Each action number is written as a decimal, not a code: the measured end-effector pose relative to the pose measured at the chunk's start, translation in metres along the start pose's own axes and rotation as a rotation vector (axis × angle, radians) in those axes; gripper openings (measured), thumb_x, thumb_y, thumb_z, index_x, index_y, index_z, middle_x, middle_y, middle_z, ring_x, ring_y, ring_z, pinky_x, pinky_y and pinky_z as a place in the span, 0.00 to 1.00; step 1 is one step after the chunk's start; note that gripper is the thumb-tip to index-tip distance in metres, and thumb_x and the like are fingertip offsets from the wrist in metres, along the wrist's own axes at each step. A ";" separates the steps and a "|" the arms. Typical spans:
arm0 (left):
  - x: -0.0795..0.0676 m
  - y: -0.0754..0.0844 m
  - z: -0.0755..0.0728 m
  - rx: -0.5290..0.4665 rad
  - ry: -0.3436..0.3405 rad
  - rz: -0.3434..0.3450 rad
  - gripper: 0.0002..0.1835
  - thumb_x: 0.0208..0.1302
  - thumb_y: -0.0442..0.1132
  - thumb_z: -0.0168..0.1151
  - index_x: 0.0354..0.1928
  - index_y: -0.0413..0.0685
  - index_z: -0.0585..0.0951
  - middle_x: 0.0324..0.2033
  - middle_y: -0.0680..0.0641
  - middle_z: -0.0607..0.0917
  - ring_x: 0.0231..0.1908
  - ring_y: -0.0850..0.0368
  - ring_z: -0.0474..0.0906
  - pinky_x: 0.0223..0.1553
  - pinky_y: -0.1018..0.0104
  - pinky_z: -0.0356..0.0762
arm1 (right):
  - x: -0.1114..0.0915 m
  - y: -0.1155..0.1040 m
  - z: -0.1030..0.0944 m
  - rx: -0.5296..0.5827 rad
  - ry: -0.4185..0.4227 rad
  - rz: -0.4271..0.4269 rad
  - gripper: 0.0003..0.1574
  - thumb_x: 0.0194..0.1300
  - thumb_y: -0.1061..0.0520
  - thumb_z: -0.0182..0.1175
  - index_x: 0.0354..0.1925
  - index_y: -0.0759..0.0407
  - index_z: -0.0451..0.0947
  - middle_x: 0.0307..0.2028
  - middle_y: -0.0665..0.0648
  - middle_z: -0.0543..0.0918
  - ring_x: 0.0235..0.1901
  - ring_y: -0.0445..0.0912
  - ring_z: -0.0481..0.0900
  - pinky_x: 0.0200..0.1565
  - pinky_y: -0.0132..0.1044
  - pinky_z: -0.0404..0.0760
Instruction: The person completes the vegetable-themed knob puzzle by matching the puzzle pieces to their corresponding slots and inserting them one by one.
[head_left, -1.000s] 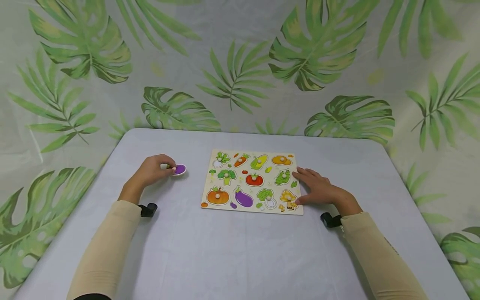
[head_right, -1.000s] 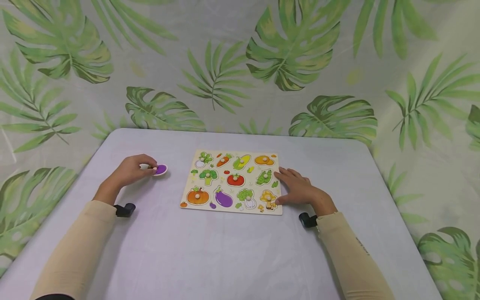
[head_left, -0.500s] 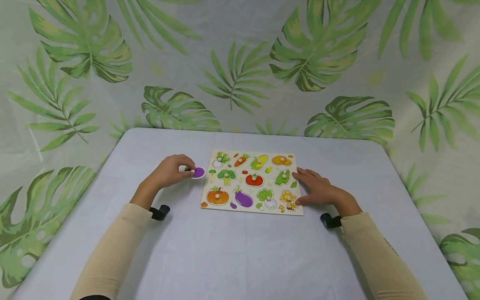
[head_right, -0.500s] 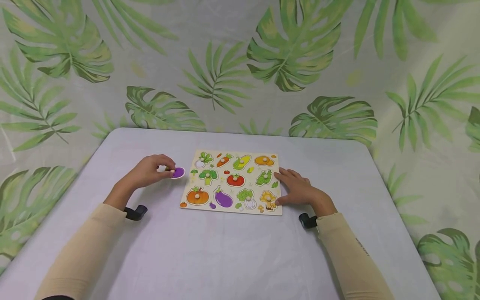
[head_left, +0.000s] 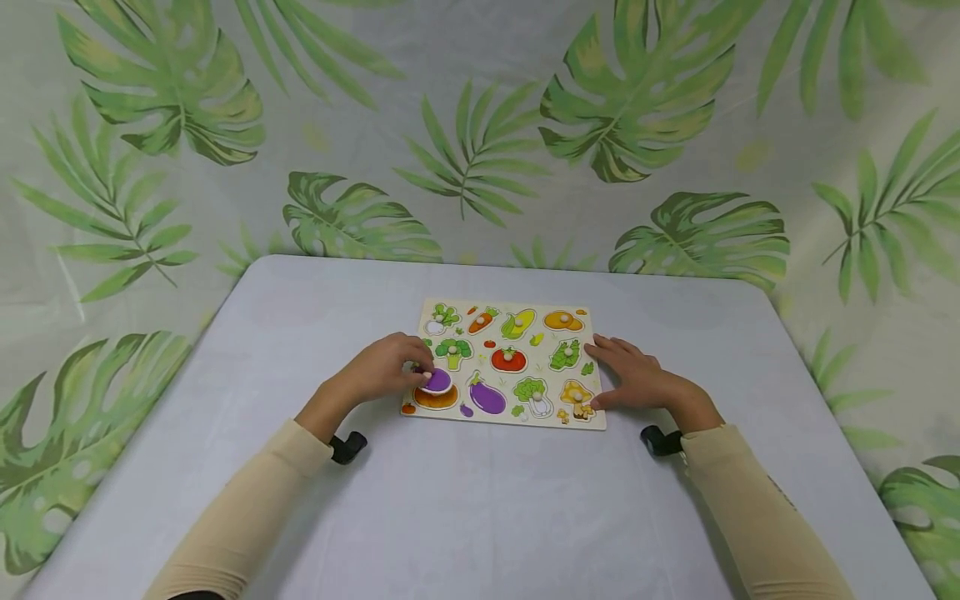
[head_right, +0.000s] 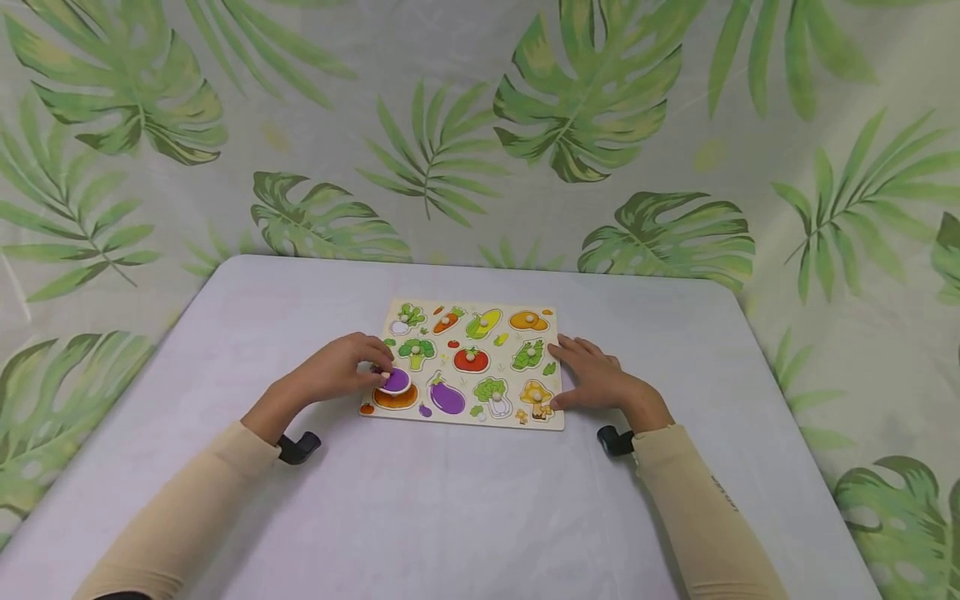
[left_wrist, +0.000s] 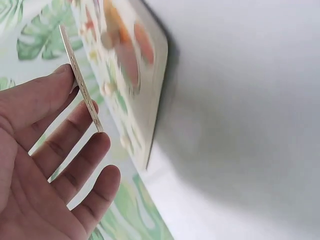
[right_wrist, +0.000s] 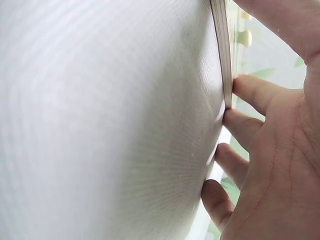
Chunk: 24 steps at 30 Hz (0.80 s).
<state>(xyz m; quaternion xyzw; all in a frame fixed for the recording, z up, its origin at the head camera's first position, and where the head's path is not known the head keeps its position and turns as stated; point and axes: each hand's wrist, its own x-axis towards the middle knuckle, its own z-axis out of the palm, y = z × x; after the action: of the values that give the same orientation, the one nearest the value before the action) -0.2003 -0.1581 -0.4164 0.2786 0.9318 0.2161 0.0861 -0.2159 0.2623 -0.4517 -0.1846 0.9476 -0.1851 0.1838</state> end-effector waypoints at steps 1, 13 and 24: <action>0.001 0.002 0.003 0.008 -0.008 0.013 0.06 0.63 0.40 0.67 0.40 0.52 0.89 0.48 0.50 0.86 0.54 0.51 0.78 0.62 0.52 0.77 | 0.000 0.000 0.000 0.001 0.000 0.000 0.64 0.53 0.37 0.72 0.77 0.54 0.52 0.79 0.63 0.47 0.77 0.65 0.41 0.66 0.79 0.48; 0.011 0.020 0.026 0.070 -0.014 0.150 0.05 0.62 0.39 0.66 0.37 0.53 0.89 0.47 0.52 0.87 0.52 0.54 0.79 0.58 0.56 0.78 | -0.001 0.000 -0.001 0.000 -0.001 -0.009 0.64 0.53 0.36 0.72 0.78 0.54 0.52 0.79 0.63 0.47 0.77 0.66 0.41 0.66 0.78 0.48; 0.017 0.023 0.037 0.106 -0.039 0.184 0.06 0.62 0.39 0.67 0.39 0.53 0.90 0.47 0.51 0.86 0.51 0.56 0.79 0.57 0.58 0.79 | -0.001 0.000 -0.001 -0.002 0.005 -0.013 0.64 0.53 0.36 0.72 0.78 0.54 0.52 0.79 0.62 0.47 0.77 0.66 0.41 0.67 0.78 0.48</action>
<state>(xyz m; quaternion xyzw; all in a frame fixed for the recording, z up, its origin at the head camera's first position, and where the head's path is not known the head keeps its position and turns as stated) -0.1931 -0.1180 -0.4394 0.3713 0.9105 0.1683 0.0690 -0.2155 0.2627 -0.4506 -0.1906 0.9469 -0.1859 0.1803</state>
